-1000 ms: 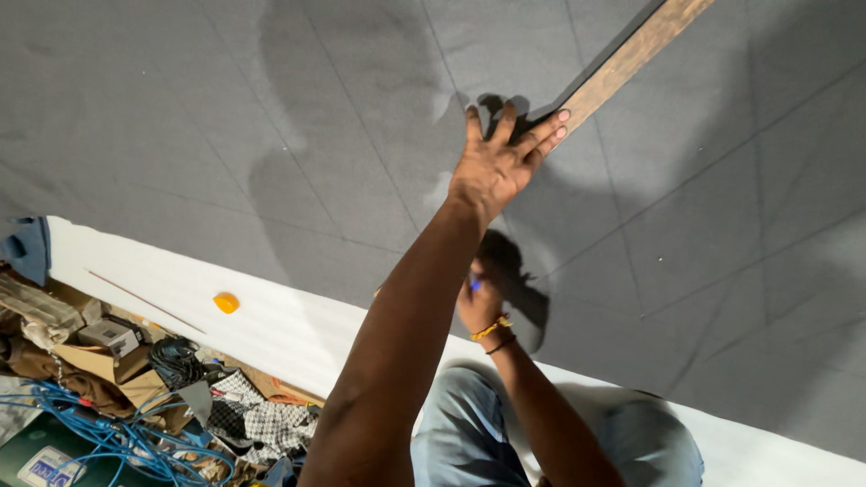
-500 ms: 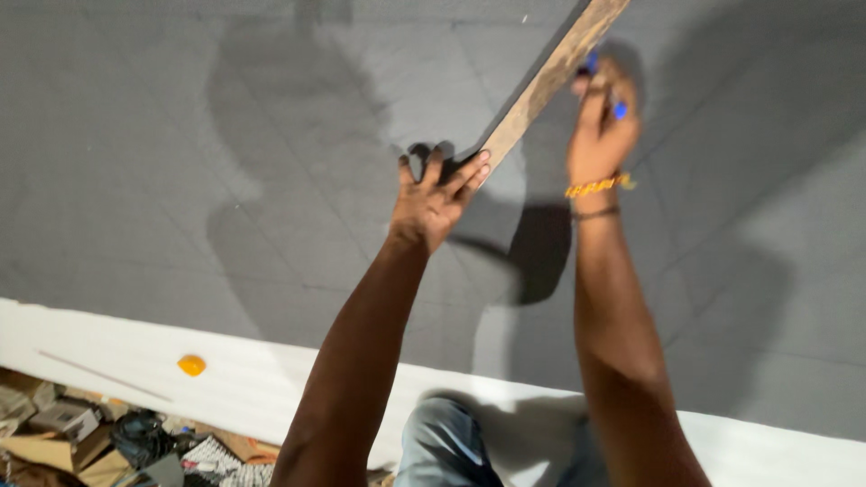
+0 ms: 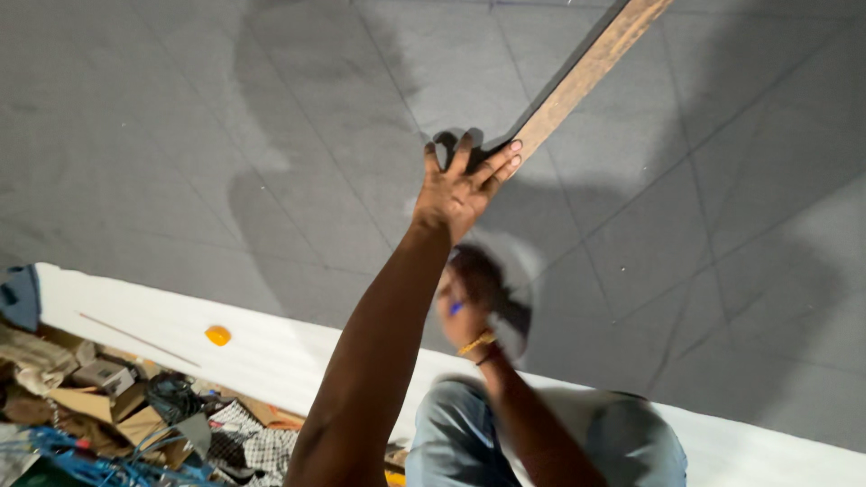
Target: The person uses a wooden ruler and a blue pen to draw straight lines on a large piece of gray fabric laid on a white surface. They repeatedly reposition the ruler and draw lines, creating a grid pattern on the fabric.
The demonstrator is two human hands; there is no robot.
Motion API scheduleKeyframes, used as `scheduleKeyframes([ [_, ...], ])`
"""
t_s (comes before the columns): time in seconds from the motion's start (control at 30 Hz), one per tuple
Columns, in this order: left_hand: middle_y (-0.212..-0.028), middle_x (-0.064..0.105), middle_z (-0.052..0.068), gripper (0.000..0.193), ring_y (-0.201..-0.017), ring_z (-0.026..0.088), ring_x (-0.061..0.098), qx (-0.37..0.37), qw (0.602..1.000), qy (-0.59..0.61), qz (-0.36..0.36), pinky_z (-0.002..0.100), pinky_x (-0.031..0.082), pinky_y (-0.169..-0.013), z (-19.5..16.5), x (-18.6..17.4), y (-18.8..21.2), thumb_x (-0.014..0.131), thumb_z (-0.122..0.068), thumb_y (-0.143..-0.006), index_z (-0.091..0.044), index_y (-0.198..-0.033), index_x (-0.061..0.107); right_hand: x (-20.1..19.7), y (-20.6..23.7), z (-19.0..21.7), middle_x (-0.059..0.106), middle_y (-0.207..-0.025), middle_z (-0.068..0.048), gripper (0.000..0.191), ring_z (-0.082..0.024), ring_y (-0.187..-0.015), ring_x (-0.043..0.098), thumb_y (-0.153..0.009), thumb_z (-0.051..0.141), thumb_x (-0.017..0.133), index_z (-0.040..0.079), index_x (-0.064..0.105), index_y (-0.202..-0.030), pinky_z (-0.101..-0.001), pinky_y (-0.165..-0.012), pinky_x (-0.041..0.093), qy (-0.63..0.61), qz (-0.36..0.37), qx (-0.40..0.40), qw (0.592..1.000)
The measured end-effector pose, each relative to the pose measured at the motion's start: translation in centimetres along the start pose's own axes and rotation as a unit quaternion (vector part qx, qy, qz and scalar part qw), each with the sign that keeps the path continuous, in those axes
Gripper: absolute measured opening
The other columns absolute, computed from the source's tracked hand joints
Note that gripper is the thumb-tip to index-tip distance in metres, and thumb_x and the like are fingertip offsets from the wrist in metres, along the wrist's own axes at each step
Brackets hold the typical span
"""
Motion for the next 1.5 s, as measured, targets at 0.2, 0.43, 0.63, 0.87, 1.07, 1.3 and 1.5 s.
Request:
scheduleKeyframes([
  [0.2,-0.164,-0.027,-0.015,0.101,-0.151,0.039,0.013,-0.004,1.000,-0.006,-0.023,0.070,0.032,-0.111,0.2,-0.6,0.1,0.061,-0.006,-0.096,-0.035,-0.163,-0.008,6.4,5.8,0.4,0.063,-0.128,-0.026,0.059,-0.045,-0.113,0.063,-0.090,0.021,0.067,0.006,0.052,-0.145,-0.0504,-0.097,0.052,-0.015,0.154,0.042,0.987],
  [0.43,-0.166,-0.023,-0.017,0.101,-0.152,0.038,0.013,-0.003,0.999,0.031,-0.024,0.076,0.027,-0.111,0.3,0.2,0.0,0.065,-0.009,-0.093,-0.034,-0.164,-0.004,-11.4,-8.5,-3.9,0.064,-0.088,-0.014,0.045,-0.038,-0.088,0.060,-0.075,0.000,0.058,-0.005,0.064,-0.120,-0.0529,-0.082,0.047,0.138,-0.050,-0.071,0.987],
  [0.63,-0.167,-0.012,-0.017,0.097,-0.151,0.037,0.016,0.000,0.993,0.055,-0.102,0.071,0.025,-0.111,0.1,1.5,-0.6,0.066,-0.011,-0.086,-0.030,-0.164,0.011,-13.7,-13.6,-2.8,0.061,-0.137,-0.020,0.039,-0.041,-0.133,0.052,-0.094,0.009,0.064,0.004,0.066,-0.132,-0.0535,-0.108,0.039,0.333,-0.165,-0.062,0.926],
  [0.87,-0.147,0.045,0.010,0.071,-0.124,0.042,0.051,-0.120,0.840,0.370,-0.378,0.059,0.049,-0.092,1.4,5.5,2.6,0.071,-0.032,-0.082,-0.012,-0.147,0.051,-12.7,-13.5,-3.0,0.061,-0.139,-0.018,0.039,-0.039,-0.131,0.051,-0.093,0.010,0.062,0.006,0.066,-0.132,-0.0562,-0.108,0.038,0.382,-0.171,-0.054,0.907],
  [1.07,-0.133,0.060,0.013,0.047,-0.110,0.037,0.062,-0.161,0.844,0.301,-0.414,0.052,0.056,-0.071,2.9,10.1,2.4,0.068,-0.031,-0.089,-0.010,-0.131,0.064,-12.1,-13.8,-2.7,0.059,-0.138,-0.019,0.042,-0.041,-0.133,0.050,-0.089,0.008,0.063,0.009,0.066,-0.131,-0.0575,-0.109,0.038,0.405,-0.163,-0.040,0.899],
  [1.3,-0.133,0.061,0.010,0.051,-0.106,0.035,0.061,-0.216,0.857,0.256,-0.392,0.049,0.059,-0.075,13.7,14.4,6.3,0.069,-0.034,-0.091,-0.011,-0.136,0.064,-12.2,-13.4,-3.5,0.059,-0.138,-0.020,0.044,-0.042,-0.131,0.049,-0.084,0.009,0.065,0.008,0.066,-0.128,-0.0581,-0.106,0.037,0.410,-0.158,-0.041,0.897],
  [1.5,-0.132,0.061,0.014,0.052,-0.104,0.035,0.062,-0.221,0.870,0.296,-0.327,0.045,0.060,-0.078,16.6,13.5,6.4,0.070,-0.033,-0.091,-0.007,-0.136,0.063,-12.1,-13.2,-4.4,0.059,-0.140,-0.018,0.042,-0.039,-0.134,0.050,-0.087,0.009,0.064,0.009,0.065,-0.129,-0.0562,-0.106,0.036,0.408,-0.155,-0.042,0.899],
])
Point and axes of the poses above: each hand's wrist, its own y-axis away from the middle knuckle, its own x-axis out of the palm, z = x × y, the point moved 10 cm from there along -y, towards the middle knuckle
